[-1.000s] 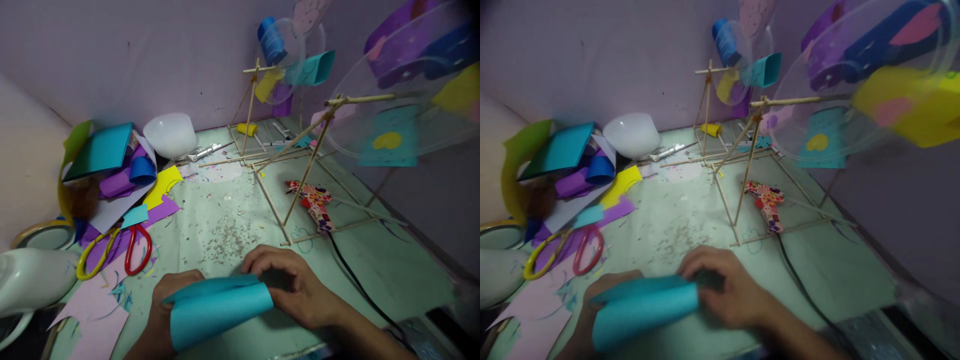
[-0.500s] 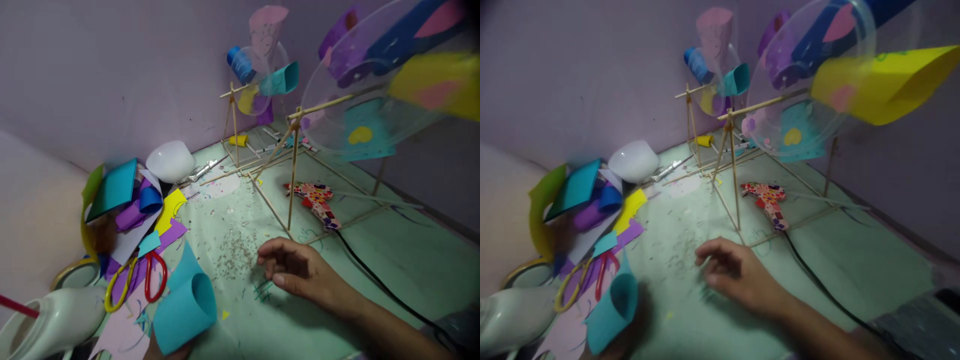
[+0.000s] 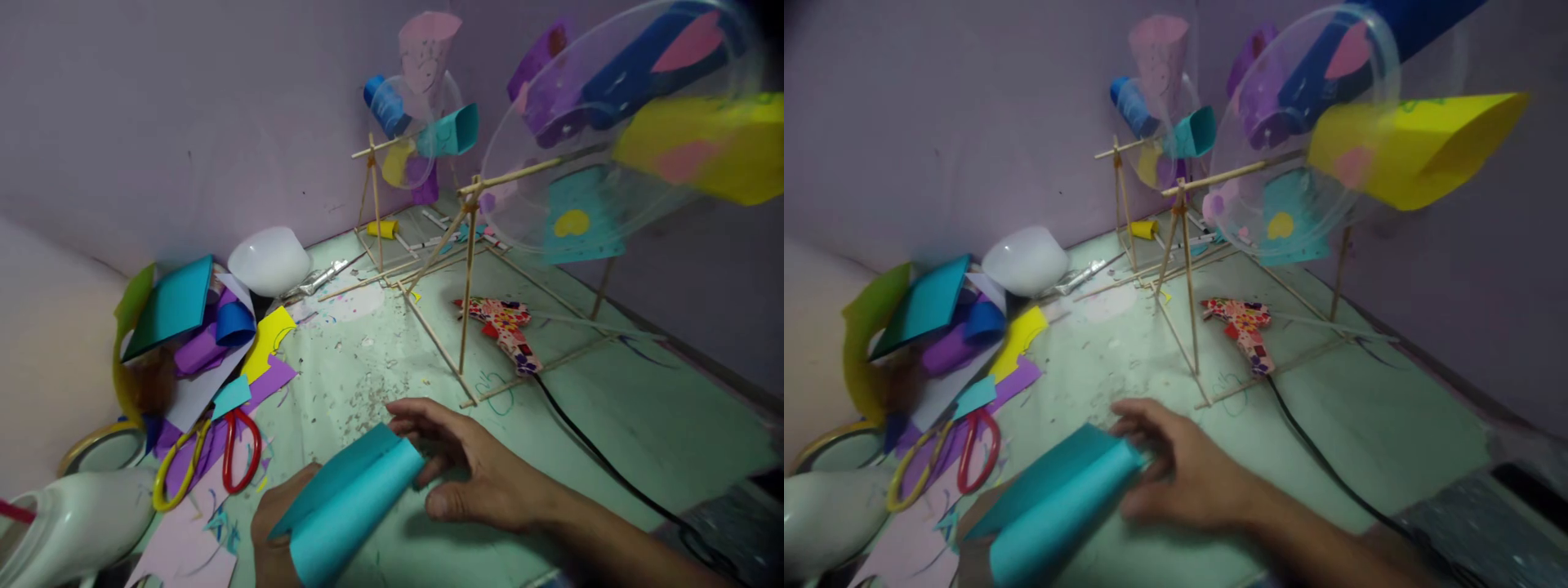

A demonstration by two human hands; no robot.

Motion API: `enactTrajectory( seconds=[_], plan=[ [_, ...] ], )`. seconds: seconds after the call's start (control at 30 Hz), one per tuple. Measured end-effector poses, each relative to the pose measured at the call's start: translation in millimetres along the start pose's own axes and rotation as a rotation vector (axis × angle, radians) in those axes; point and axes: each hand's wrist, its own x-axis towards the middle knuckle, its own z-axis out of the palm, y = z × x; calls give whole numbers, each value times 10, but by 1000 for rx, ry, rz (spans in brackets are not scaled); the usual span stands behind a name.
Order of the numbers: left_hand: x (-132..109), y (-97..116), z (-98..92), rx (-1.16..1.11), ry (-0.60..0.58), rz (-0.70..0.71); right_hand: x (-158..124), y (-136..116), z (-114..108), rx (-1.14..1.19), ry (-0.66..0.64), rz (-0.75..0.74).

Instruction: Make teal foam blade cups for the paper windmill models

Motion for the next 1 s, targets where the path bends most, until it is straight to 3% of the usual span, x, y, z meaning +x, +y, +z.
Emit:
enactTrajectory(
  seconds=[0.13,0.27,0.47,0.57,0.77,1.0],
  plan=[
    [125,255,113,148,-33,147,10,35,35,-102,11,43],
    [140,285,161,166,-47,270,27,31,63,-153,13,61],
    [217,386,195,103,45,341,63,-6,88,-179,-2,90],
    [255,472,200,67,112,323,75,0,94,-135,4,93],
    [220,523,165,23,142,87,86,9,82,-63,44,114],
    [195,518,154,51,126,195,83,23,84,-68,36,153]
  ],
)
